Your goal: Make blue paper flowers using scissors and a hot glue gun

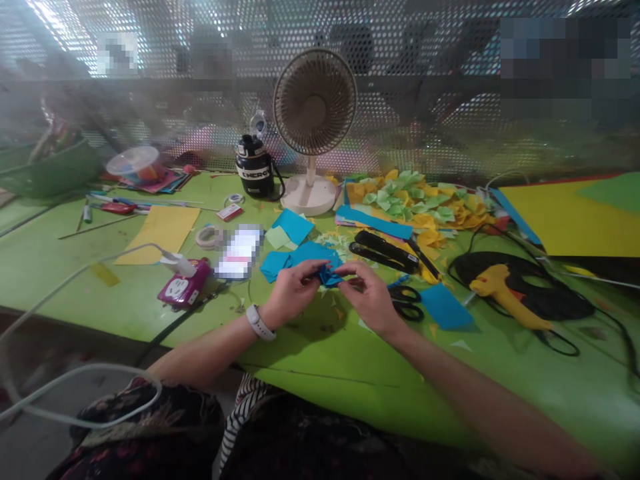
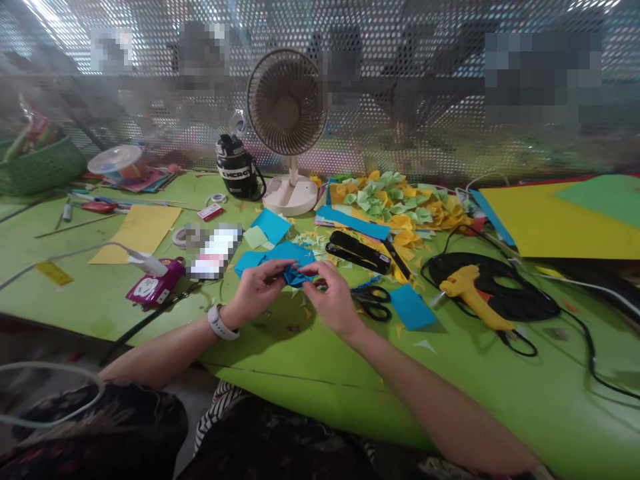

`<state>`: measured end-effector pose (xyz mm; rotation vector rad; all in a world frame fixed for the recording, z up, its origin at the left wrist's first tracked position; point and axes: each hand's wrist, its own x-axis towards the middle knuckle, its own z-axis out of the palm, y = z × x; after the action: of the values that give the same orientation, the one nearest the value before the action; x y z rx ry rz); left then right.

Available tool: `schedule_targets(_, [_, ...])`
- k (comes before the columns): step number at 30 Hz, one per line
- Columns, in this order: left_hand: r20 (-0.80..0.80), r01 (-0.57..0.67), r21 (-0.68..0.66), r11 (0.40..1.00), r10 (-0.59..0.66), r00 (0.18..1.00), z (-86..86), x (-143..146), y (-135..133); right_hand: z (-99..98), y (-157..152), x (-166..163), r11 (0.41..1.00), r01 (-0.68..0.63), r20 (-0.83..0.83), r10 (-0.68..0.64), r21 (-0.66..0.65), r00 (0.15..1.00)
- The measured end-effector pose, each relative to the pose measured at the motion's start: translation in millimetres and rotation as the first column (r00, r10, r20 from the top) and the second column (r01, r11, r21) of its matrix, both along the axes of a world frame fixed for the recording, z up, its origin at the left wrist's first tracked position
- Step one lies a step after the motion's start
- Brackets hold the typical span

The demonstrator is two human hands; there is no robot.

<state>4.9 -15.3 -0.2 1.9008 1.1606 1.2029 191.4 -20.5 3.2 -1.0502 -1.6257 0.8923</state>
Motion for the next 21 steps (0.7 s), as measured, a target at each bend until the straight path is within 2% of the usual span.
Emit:
schedule_targets(5, [0.132, 0.049, -0.151, 0.987, -0.029, 0.991, 5.5, 2.5, -1.9, -0.3, 0.5, -1.0, 0.991, -0.012, -0.101, -0.001, -0.136, 0.995])
schedule_targets(9, [0.238, 0.102, -0.235, 0.967, -0.045, 0.97, 7.1, 2.9, -0.3, -3.6, 2.6, -0.6, 0.98, -0.029, -0.169, -0.004, -0.195, 0.986])
schedule_targets(12, [0.275, 0.115, -0.266, 0.957, -0.039, 0.96, 7.5, 2.6, 1.4, -4.9, 3.7, -0.7, 0.979, -0.03, -0.203, -0.011, -0.201, 0.979])
schedule_targets(16, [0.23, 0.083, -0.289, 0.954, -0.015, 0.973, 7.1, 1.4, 2.7, -4.4, 4.0, -1.1, 0.978, -0.032, -0.214, -0.013, -0.206, 0.977])
schedule_targets(21, [0.212, 0.076, -0.23, 0.97, -0.026, 0.977, 5.2, -0.5, 3.1, -4.9, 4.4, -0.6, 0.978, -0.01, -0.216, -0.036, -0.211, 0.976])
